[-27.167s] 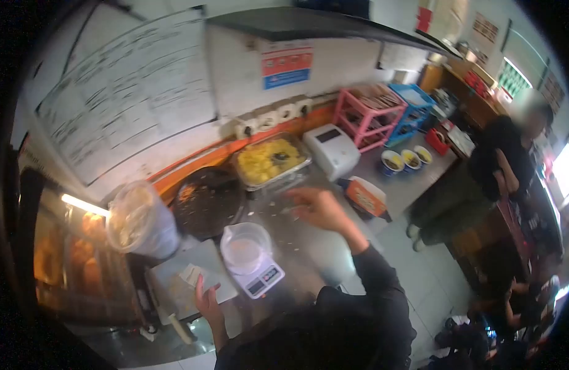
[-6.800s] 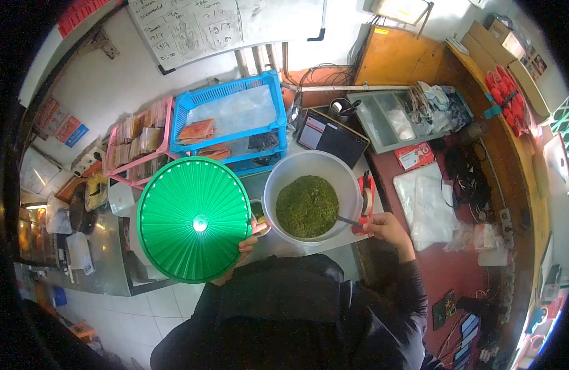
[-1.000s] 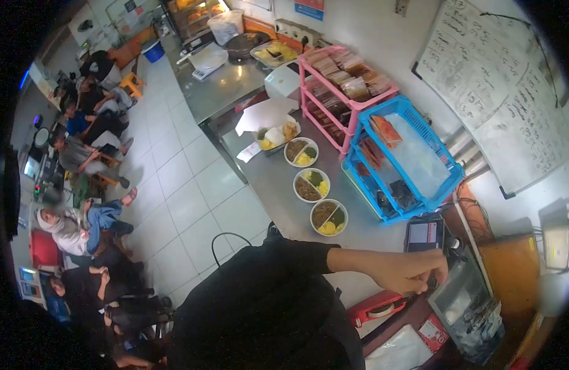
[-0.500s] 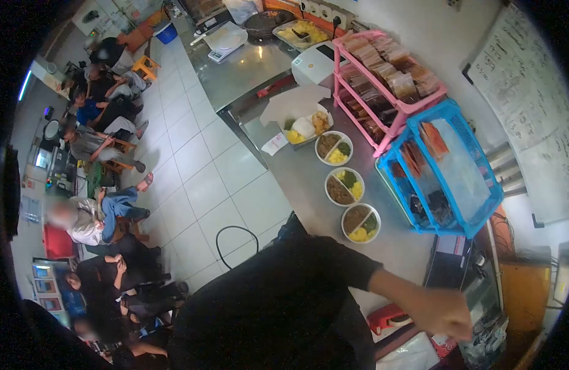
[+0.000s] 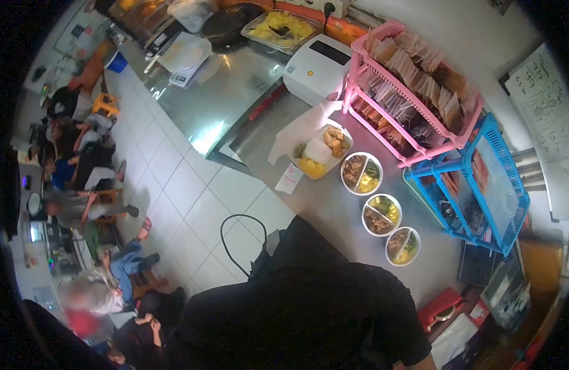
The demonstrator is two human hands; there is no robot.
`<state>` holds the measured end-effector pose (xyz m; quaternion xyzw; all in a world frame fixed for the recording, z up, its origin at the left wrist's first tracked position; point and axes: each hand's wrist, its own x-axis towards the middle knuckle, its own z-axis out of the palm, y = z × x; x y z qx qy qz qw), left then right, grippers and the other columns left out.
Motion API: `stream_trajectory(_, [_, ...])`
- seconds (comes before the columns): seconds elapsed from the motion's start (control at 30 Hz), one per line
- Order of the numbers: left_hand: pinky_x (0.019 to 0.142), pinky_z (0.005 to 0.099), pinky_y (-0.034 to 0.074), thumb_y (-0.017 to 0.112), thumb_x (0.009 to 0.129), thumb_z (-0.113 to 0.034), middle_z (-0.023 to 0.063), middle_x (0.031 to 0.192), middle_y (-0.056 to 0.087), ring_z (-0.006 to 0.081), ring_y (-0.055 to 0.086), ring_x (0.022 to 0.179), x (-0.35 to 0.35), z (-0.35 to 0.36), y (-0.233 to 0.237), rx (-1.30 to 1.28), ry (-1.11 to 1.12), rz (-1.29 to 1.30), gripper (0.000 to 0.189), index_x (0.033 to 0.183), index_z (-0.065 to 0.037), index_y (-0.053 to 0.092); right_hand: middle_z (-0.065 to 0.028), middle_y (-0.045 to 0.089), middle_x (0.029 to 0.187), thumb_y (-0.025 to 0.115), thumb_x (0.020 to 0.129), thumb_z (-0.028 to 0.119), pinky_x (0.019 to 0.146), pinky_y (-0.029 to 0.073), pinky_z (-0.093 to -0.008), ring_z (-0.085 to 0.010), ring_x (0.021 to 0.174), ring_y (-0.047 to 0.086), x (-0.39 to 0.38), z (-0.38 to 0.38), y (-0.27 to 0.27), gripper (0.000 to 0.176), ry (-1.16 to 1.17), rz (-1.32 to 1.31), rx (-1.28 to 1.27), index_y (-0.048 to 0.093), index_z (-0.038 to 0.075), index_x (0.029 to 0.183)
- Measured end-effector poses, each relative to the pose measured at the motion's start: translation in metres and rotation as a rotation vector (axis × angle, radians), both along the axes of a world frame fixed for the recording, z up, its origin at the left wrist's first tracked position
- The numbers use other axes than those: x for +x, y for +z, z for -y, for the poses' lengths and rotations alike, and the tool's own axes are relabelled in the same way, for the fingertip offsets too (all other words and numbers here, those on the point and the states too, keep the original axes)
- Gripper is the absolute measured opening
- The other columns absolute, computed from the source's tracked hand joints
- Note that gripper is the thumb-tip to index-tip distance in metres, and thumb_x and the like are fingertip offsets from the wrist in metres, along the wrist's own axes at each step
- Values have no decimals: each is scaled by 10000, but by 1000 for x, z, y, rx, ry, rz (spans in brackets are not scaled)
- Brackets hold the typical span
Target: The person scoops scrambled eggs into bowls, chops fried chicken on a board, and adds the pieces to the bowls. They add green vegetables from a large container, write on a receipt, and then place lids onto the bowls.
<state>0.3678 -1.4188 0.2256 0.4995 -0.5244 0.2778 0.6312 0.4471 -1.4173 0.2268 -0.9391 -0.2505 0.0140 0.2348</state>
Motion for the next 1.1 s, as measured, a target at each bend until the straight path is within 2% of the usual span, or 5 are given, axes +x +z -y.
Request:
stream_trajectory(0.43, [564,455,474,508,837,-282,157,730,620,333,589,637,4,17,57,-109,53,69,311,726,-20,633,-126,651,909,583,832,161,668,501,-308,-177,783,630,-47,-71,10,228,-11,-41,-71,615,-8,981])
stream_trajectory(0.57, [566,469,478,505,825,-285,177,745,613,352,588,648,4,14,66,-159,194,178,313,719,-12,616,-127,651,908,583,831,163,665,498,-309,-175,783,629,-55,-76,14,226,-16,-44,-85,617,-7,976])
stream_trajectory(0.67, [562,472,475,516,812,-297,175,721,598,353,592,661,-18,-11,68,58,98,-190,309,720,-22,622,-127,651,907,583,830,164,662,496,-309,-175,783,628,-61,-76,19,224,-16,-48,-103,618,-5,973])
stream_trajectory(0.77, [564,479,477,527,808,-298,183,729,605,358,595,668,-24,-6,66,-451,117,109,311,727,-14,627,-128,651,906,583,830,165,660,494,-310,-174,783,627,-66,-76,21,223,-22,-51,-109,619,-4,970])
stream_trajectory(1.1, [490,450,468,549,779,-270,172,643,596,339,588,571,-82,-39,59,-45,-72,147,289,668,-17,635,-130,650,904,583,827,169,652,488,-311,-171,783,624,-72,-89,20,218,5,-38,-123,624,0,958])
